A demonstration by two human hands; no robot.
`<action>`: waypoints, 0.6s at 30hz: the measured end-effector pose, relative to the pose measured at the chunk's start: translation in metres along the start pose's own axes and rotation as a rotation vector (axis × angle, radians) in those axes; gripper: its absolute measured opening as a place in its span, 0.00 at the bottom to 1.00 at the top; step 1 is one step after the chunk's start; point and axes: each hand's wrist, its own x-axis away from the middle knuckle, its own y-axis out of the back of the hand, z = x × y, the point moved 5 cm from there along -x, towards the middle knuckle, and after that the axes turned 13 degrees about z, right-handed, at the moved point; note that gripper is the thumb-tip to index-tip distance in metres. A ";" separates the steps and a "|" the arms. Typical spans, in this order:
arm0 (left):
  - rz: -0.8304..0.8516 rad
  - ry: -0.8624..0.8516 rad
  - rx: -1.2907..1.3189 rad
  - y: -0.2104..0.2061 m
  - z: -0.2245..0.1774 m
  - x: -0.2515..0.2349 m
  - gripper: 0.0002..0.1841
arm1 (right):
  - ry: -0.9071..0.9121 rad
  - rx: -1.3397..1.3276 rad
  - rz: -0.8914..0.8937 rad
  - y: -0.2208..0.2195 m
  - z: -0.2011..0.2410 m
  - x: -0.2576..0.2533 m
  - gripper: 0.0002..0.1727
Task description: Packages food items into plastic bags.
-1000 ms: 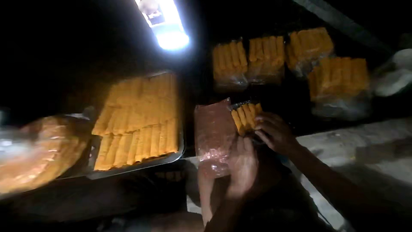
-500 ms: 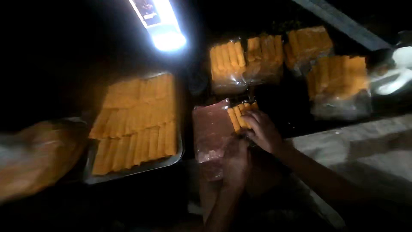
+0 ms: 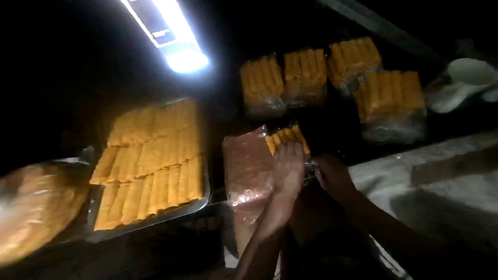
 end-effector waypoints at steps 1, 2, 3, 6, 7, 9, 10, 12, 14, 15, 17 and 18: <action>0.000 0.015 0.003 -0.001 0.001 -0.003 0.13 | 0.000 -0.004 0.004 0.001 0.000 0.000 0.13; 0.010 0.022 0.009 -0.001 0.001 -0.003 0.14 | 0.004 -0.005 -0.008 0.001 0.000 0.000 0.13; 0.000 0.013 -0.001 0.000 0.002 -0.001 0.13 | 0.007 -0.013 -0.014 0.001 -0.001 0.000 0.14; -0.072 -0.014 -0.050 0.007 0.003 0.014 0.14 | 0.064 0.015 -0.116 0.000 -0.006 -0.004 0.16; -0.082 -0.002 -0.059 0.009 0.004 0.020 0.14 | 0.091 0.022 -0.122 -0.001 -0.006 -0.007 0.19; -0.077 0.028 -0.091 0.009 0.008 0.032 0.14 | 0.167 0.034 -0.064 -0.004 -0.007 -0.018 0.27; -0.073 0.030 -0.105 0.009 0.010 0.037 0.13 | 0.205 0.038 -0.012 -0.007 -0.006 -0.025 0.32; -0.052 0.033 -0.113 0.009 0.012 0.045 0.12 | 0.282 0.015 0.091 -0.012 0.000 -0.037 0.39; -0.020 0.043 -0.090 0.008 0.014 0.050 0.12 | 0.325 0.025 0.165 -0.018 0.004 -0.044 0.39; -0.017 0.045 -0.078 0.006 0.015 0.052 0.12 | 0.326 0.048 0.211 -0.022 0.005 -0.045 0.38; -0.020 0.053 -0.092 0.003 0.017 0.056 0.12 | 0.316 0.056 0.262 -0.026 0.004 -0.046 0.36; -0.024 0.055 -0.093 0.003 0.017 0.058 0.12 | 0.313 0.054 0.259 -0.027 0.004 -0.046 0.36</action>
